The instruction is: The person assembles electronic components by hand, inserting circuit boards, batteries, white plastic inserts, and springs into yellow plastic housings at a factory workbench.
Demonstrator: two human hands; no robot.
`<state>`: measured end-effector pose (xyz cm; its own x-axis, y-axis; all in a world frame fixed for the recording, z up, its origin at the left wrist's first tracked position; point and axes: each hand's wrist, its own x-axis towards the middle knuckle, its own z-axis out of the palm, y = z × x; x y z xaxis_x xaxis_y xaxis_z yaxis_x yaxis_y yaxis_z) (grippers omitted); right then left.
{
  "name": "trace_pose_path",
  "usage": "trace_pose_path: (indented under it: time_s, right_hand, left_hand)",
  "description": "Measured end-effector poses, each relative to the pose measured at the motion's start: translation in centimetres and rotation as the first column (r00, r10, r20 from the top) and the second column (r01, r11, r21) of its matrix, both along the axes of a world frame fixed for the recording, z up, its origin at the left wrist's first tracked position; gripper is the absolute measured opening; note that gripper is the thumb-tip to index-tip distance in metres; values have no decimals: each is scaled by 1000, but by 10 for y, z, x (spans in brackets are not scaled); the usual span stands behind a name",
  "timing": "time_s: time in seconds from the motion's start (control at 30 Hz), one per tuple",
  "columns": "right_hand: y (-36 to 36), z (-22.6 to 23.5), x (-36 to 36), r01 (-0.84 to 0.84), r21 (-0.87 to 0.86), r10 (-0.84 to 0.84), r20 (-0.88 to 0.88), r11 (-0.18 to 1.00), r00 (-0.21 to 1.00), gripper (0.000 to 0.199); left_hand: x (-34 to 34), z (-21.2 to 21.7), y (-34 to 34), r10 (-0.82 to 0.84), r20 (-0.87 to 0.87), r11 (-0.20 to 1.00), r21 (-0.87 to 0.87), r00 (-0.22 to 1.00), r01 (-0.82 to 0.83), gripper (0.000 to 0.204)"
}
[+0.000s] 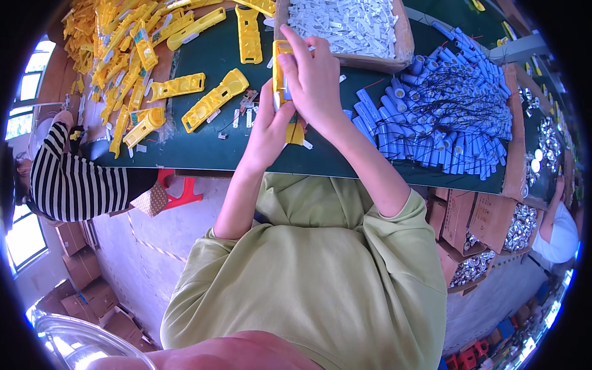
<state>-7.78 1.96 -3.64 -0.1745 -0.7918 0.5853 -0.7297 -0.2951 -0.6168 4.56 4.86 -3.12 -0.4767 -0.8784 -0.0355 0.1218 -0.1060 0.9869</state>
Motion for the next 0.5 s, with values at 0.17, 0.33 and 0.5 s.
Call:
trace_pose_path:
  time_s: [0.17,0.33,0.5]
  right_hand:
    - [6,45,-40,-208,130,160,307,970,938,43]
    - [-61,31,-125,-10,464,123,-215,886,969,24]
    - [-95,-8,-136,-143,289,289,-563,946,774,17]
  left_hand:
    - [20,-2,-5,78,-173,988,146,982,-52,39]
    - [25,10,-19,78,-165,983,176,983,-48,38]
    - [25,10,-20,70,-162,985,168,984,-42,39]
